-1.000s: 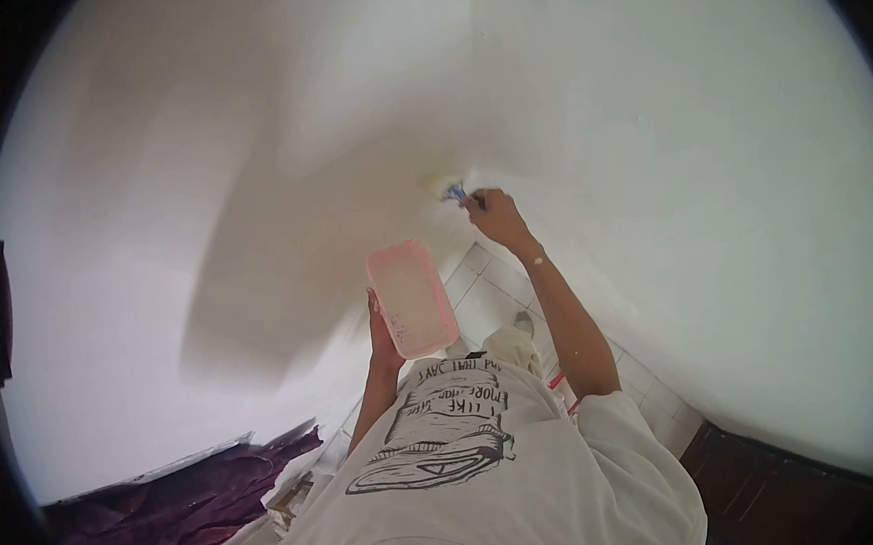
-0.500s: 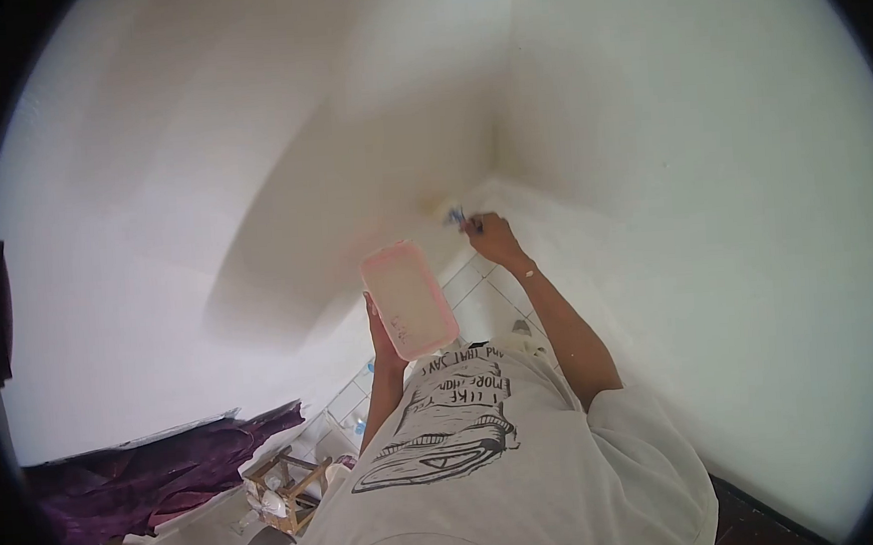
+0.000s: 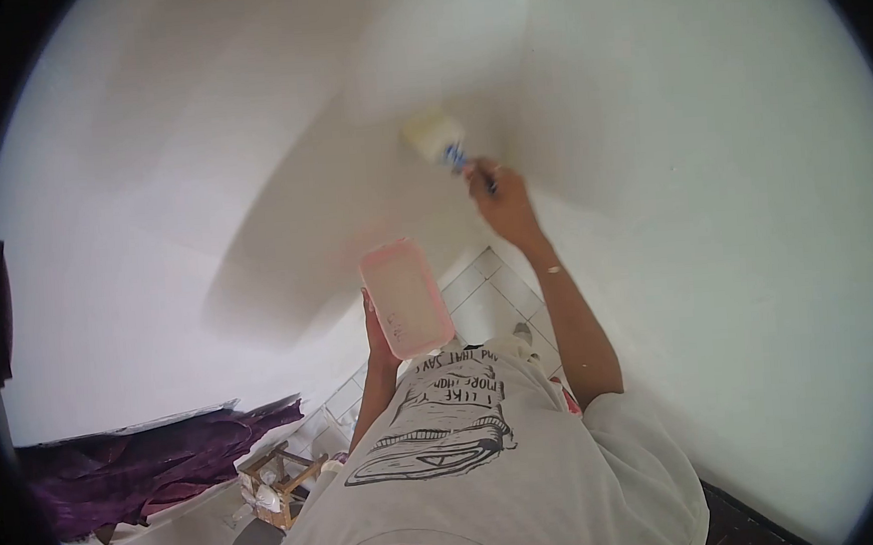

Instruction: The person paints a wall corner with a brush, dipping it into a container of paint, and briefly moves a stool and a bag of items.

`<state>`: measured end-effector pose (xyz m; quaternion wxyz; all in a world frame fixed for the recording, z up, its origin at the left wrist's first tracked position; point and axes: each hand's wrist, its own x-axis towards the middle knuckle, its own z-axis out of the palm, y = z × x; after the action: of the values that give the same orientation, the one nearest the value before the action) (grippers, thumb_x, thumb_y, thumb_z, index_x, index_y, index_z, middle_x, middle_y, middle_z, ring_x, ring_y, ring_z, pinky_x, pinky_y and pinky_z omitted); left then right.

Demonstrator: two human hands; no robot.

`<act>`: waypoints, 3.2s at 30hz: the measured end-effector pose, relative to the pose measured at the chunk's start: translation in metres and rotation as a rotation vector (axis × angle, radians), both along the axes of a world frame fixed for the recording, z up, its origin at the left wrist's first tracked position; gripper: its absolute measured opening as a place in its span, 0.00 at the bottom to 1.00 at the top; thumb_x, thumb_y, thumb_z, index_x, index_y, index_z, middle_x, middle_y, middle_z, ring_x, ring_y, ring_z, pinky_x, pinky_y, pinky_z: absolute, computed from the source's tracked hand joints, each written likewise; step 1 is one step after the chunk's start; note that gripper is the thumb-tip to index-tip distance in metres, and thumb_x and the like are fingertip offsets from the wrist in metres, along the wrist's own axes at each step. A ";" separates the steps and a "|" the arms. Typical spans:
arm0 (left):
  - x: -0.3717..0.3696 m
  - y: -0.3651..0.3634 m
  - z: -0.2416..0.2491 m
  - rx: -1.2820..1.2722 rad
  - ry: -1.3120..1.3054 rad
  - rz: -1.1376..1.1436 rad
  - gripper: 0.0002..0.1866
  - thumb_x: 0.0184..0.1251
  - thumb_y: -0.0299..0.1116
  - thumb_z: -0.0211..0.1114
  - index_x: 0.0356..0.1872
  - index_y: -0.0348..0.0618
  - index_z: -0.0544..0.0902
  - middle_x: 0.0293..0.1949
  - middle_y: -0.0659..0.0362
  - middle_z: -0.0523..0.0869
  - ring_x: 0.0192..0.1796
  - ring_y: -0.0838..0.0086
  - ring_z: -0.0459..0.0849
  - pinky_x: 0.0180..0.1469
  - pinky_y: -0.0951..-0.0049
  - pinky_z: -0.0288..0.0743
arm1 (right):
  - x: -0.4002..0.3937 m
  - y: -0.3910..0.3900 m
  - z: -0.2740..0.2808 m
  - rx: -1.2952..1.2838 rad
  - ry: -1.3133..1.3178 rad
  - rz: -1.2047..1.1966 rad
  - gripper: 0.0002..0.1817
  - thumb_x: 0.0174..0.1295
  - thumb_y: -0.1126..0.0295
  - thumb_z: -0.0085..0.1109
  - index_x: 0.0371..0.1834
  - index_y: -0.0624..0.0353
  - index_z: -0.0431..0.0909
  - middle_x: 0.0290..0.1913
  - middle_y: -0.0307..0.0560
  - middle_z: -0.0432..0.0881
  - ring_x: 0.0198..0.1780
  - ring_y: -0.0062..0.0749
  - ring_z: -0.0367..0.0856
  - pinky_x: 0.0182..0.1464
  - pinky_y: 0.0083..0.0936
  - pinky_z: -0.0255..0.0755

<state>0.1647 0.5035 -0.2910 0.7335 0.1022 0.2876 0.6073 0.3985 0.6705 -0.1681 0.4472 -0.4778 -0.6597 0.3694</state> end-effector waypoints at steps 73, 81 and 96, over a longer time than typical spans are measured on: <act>-0.064 0.005 -0.028 -0.021 -0.170 -0.167 0.38 0.77 0.65 0.49 0.77 0.49 0.64 0.65 0.47 0.79 0.60 0.55 0.85 0.56 0.50 0.86 | -0.030 0.035 -0.049 0.289 -0.130 -0.094 0.26 0.82 0.52 0.39 0.42 0.65 0.79 0.21 0.50 0.80 0.22 0.48 0.77 0.32 0.46 0.73; -0.054 0.011 -0.029 -0.013 -0.113 -0.115 0.38 0.77 0.63 0.50 0.76 0.47 0.64 0.65 0.45 0.78 0.59 0.52 0.85 0.55 0.49 0.86 | 0.009 0.036 -0.100 -0.479 -0.419 0.029 0.36 0.73 0.40 0.50 0.33 0.69 0.84 0.24 0.56 0.84 0.23 0.43 0.84 0.31 0.42 0.78; -0.014 0.030 -0.034 0.038 -0.078 -0.076 0.41 0.75 0.67 0.49 0.77 0.46 0.63 0.64 0.43 0.79 0.58 0.53 0.85 0.55 0.49 0.86 | 0.033 0.052 -0.140 -0.277 -0.452 0.146 0.32 0.80 0.51 0.40 0.30 0.69 0.79 0.25 0.64 0.81 0.24 0.54 0.80 0.36 0.47 0.77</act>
<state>0.1511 0.5333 -0.3248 0.7647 0.1032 0.2429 0.5878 0.4310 0.7228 -0.3085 0.1911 -0.5559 -0.7186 0.3714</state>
